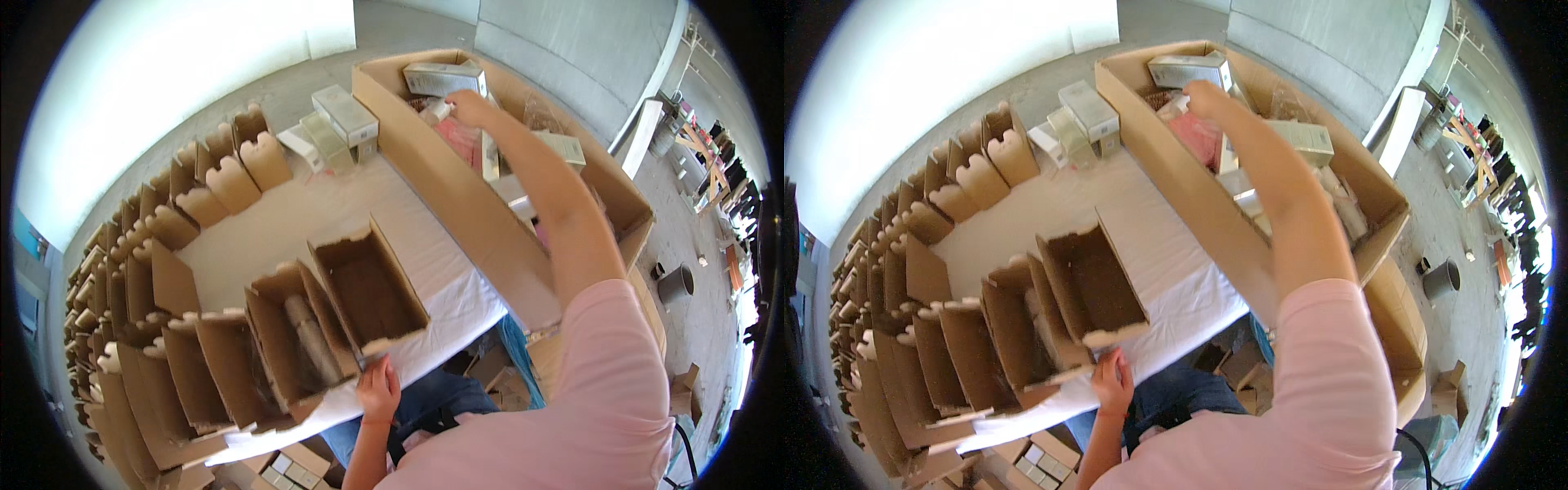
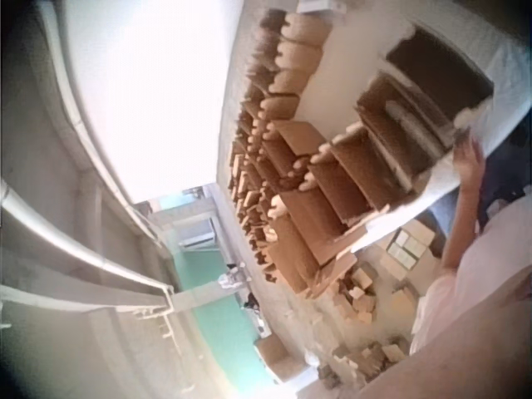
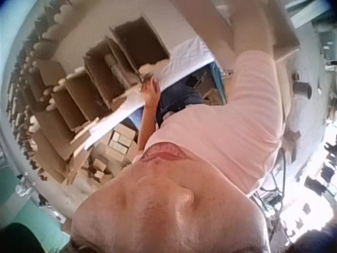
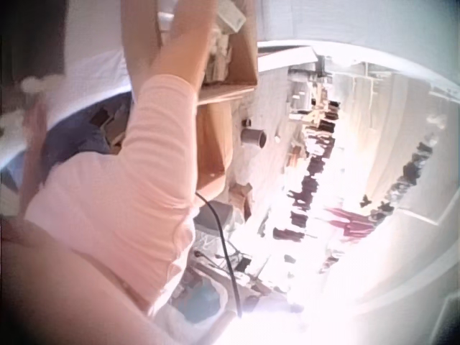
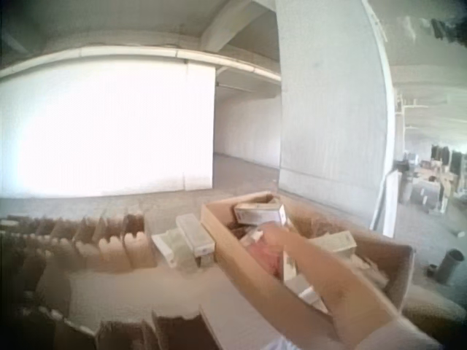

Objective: The person puts bottled items into plastic bags, seals the bags, and places the bagged items into cardboard boxes.

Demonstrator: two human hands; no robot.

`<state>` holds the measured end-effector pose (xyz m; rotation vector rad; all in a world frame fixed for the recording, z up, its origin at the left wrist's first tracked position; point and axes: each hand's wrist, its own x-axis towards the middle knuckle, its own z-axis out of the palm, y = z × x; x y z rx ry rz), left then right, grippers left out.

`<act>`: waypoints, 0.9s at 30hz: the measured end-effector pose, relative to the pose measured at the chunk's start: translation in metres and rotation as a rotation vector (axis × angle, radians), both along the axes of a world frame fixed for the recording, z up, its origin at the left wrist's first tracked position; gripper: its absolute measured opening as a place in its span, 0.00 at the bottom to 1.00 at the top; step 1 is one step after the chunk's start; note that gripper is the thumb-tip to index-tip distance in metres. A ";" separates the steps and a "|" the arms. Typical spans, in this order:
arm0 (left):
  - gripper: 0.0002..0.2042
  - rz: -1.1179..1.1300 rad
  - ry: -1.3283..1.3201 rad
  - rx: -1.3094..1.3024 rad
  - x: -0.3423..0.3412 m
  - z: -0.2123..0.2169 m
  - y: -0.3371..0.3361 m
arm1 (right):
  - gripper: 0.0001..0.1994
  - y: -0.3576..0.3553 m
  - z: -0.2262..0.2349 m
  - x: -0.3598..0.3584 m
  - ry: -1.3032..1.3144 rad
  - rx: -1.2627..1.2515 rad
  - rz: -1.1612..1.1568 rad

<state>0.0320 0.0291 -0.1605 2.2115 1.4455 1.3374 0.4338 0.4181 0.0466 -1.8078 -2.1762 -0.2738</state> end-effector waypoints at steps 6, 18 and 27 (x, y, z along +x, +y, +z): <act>0.10 0.046 0.132 -0.093 0.002 -0.003 -0.001 | 0.24 0.045 -0.030 -0.030 -0.258 -0.216 -0.160; 0.12 0.072 0.286 -0.044 0.005 -0.003 0.001 | 0.14 0.057 -0.053 -0.019 -0.489 -0.005 0.000; 0.16 -0.002 0.144 -0.010 0.005 -0.006 0.005 | 0.21 -0.070 0.082 -0.030 0.526 0.237 0.081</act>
